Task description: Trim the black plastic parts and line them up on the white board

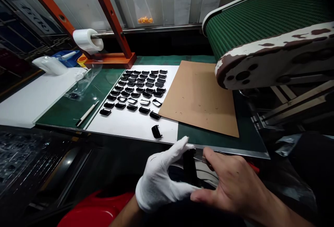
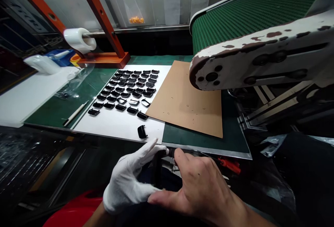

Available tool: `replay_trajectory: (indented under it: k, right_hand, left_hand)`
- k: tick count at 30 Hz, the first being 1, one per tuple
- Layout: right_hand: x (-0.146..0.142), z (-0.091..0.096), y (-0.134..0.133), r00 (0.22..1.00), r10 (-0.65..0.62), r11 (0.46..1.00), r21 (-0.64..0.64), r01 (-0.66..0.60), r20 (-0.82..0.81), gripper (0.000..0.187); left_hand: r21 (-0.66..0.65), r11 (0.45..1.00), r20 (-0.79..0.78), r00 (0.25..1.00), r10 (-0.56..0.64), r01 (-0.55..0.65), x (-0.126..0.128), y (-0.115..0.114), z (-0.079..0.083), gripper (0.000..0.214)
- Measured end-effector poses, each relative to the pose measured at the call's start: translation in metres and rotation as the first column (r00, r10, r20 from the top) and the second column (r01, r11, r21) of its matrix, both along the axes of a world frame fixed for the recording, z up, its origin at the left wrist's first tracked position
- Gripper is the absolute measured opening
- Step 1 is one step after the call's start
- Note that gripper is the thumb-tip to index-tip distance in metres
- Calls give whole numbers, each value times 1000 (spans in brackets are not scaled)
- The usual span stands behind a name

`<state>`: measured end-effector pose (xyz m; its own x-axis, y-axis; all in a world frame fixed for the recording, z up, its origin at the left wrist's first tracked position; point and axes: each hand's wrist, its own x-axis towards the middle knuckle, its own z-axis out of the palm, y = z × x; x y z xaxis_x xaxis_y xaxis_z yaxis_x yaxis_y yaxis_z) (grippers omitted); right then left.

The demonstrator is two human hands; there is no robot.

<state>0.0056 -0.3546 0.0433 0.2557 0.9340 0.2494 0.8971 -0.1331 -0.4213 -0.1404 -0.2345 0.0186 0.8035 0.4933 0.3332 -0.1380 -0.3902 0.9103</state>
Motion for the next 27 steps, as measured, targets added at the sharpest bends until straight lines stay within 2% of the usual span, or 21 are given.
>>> replay_trajectory:
  k: [7, 14, 21, 27]
  right_hand:
    - [1, -1, 3, 999, 41, 999, -13, -41, 22, 72]
    - [3, -6, 3, 997, 62, 998, 15, -63, 47, 74]
    - [3, -10, 4, 980, 42, 990, 121, -66, 195, 77]
    - [4, -12, 7, 968, 36, 991, 113, -66, 249, 76]
  left_hand:
    - [-18, 1000, -9, 1000, -8, 7, 0, 0, 5, 89]
    - [58, 998, 6, 1000, 18, -18, 2, 0, 7, 83]
    - [103, 992, -10, 997, 74, -73, 3, -2, 8, 80]
    - [80, 993, 1, 996, 89, -89, 2, -2, 5, 78]
